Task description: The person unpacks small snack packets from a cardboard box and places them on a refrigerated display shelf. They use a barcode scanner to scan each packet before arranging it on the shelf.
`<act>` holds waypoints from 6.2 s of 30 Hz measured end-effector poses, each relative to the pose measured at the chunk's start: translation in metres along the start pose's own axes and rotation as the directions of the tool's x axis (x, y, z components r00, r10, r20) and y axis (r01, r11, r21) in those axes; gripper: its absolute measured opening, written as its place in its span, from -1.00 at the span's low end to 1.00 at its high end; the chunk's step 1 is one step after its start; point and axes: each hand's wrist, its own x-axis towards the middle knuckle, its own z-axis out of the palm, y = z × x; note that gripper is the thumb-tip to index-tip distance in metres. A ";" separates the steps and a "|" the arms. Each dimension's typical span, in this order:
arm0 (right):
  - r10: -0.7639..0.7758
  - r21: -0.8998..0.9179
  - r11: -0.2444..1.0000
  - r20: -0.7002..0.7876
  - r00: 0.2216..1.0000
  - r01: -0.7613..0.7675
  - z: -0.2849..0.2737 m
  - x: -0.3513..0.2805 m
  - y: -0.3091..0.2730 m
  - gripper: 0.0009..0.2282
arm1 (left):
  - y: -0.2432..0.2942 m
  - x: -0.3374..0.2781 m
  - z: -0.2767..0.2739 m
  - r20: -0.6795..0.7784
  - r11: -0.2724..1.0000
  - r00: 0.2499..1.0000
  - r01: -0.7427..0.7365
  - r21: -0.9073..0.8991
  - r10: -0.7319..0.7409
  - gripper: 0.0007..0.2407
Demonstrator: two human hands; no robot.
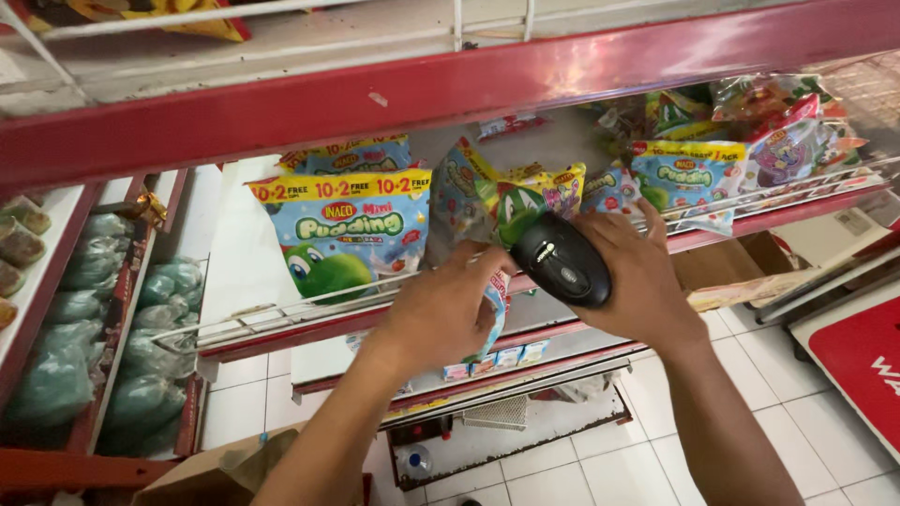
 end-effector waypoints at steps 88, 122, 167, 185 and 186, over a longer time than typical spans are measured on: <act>0.113 0.048 0.993 -0.183 0.977 -0.106 -0.027 -0.036 0.091 -0.41 | 0.046 0.108 0.079 -0.218 0.868 0.908 -0.238 0.436 0.358 -0.78; -0.044 0.879 0.036 0.477 0.878 -0.476 0.268 -0.170 -0.215 -0.71 | -0.132 -0.314 0.157 -0.648 0.974 0.728 0.164 -0.154 -0.225 -0.85; 0.390 0.007 -0.079 0.920 -0.024 -0.997 0.494 -0.208 -0.484 -0.60 | -0.509 -0.532 0.390 0.251 -0.227 -0.081 0.736 -0.638 -0.965 -0.75; 0.321 0.218 -0.190 0.935 0.149 -0.957 0.472 -0.236 -0.458 -0.70 | -0.489 -0.564 0.383 0.150 -0.110 0.001 0.669 -0.735 -0.989 -0.83; 0.328 0.259 -0.183 0.926 0.189 -0.948 0.467 -0.239 -0.455 -0.70 | -0.479 -0.574 0.379 0.140 -0.076 0.049 0.637 -0.767 -0.989 -0.84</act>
